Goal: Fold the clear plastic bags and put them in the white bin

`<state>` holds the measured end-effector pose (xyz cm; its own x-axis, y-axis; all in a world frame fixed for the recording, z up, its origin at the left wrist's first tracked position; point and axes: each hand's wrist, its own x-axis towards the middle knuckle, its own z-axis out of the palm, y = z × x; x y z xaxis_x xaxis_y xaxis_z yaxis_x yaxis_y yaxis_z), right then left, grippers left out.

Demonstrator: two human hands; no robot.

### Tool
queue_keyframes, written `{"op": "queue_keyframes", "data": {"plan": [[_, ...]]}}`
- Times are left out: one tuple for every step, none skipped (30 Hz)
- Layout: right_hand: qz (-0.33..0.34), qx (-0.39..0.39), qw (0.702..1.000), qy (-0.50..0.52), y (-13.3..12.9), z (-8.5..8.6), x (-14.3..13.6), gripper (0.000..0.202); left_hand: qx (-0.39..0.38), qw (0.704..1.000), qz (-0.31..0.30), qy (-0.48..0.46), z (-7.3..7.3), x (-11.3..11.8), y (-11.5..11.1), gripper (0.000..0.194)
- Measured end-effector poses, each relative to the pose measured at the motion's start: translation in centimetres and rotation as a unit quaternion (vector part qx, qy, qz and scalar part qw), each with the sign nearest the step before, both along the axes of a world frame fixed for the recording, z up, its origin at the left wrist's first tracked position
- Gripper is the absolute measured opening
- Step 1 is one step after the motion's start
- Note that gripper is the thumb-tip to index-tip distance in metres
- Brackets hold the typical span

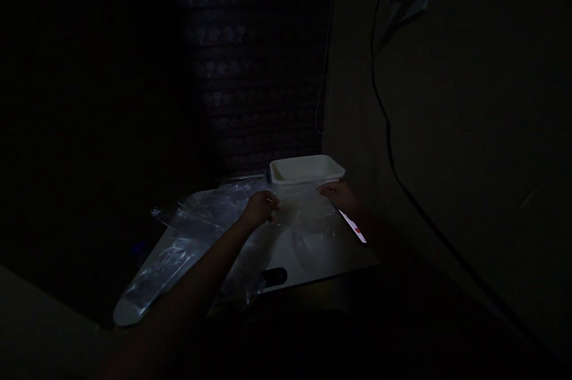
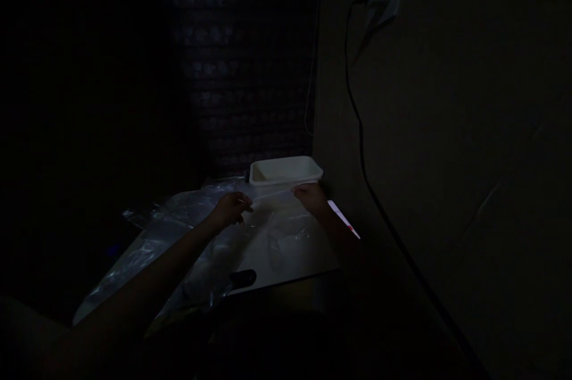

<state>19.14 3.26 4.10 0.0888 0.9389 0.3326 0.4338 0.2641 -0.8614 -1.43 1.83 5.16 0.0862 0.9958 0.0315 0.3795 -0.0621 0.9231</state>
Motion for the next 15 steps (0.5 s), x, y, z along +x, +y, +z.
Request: {"op": "queue_keyframes", "data": {"plan": [[0.001, -0.024, 1.0, 0.019, -0.2, 0.3, -0.1, 0.012, -0.006, 1.0, 0.008, -0.012, 0.2, 0.1, -0.1, 0.01], [0.002, -0.044, 0.998, 0.04, -0.5, 0.8, -0.3, 0.013, -0.007, 0.999, 0.016, -0.03, 0.5, 0.2, -0.3, 0.009], [0.006, -0.056, 0.996, 0.062, -0.9, 1.3, -0.4, 0.015, 0.003, 0.998, 0.022, -0.054, 0.8, 0.3, -0.4, 0.009], [0.013, -0.05, 0.995, 0.087, -1.3, 1.9, -0.6, 0.016, 0.022, 0.996, 0.025, -0.079, 1.1, 0.3, -0.4, 0.009], [0.03, -0.028, 0.993, 0.115, -1.7, 2.5, -0.7, 0.017, 0.053, 0.993, 0.026, -0.104, 1.6, 0.3, -0.5, 0.011], [0.051, 0.005, 0.988, 0.144, -2.2, 3.2, -0.8, 0.017, 0.093, 0.987, 0.024, -0.126, 2.0, 0.2, -0.5, 0.013], [0.071, 0.039, 0.982, 0.17, -2.6, 3.8, -0.8, 0.018, 0.135, 0.981, 0.02, -0.139, 2.5, 0.0, -0.6, 0.014], [0.09, 0.066, 0.976, 0.19, -3.1, 4.3, -0.7, 0.018, 0.176, 0.974, 0.015, -0.144, 2.8, -0.2, -0.7, 0.015], [0.102, 0.083, 0.97, 0.207, -3.5, 4.7, -0.5, 0.018, 0.211, 0.968, 0.007, -0.138, 3.1, -0.5, -0.9, 0.015], [0.113, 0.09, 0.965, 0.22, -3.9, 4.9, -0.3, 0.017, 0.246, 0.962, 0.0, -0.115, 3.2, -0.8, -1.1, 0.014], [0.123, 0.085, 0.962, 0.229, -4.3, 4.9, 0.1, 0.015, 0.273, 0.959, -0.002, -0.076, 3.2, -1.1, -1.4, 0.014], [0.135, 0.077, 0.96, 0.234, -4.5, 4.6, 0.6, 0.013, 0.291, 0.956, -0.01, -0.027, 3.0, -1.4, -1.7, 0.014], [0.15, 0.061, 0.96, 0.229, -4.7, 4.2, 1.1, 0.014, 0.303, 0.953, -0.023, 0.023, 2.6, -1.7, -2.1, 0.014], [0.161, 0.042, 0.962, 0.214, -4.8, 3.5, 1.6, 0.015, 0.305, 0.948, -0.053, 0.075, 2.1, -1.9, -2.4, 0.017], [0.17, 0.024, 0.966, 0.192, -4.7, 2.7, 2.1, 0.017, 0.308, 0.939, -0.087, 0.128, 1.5, -2.0, -2.7, 0.02]]}}
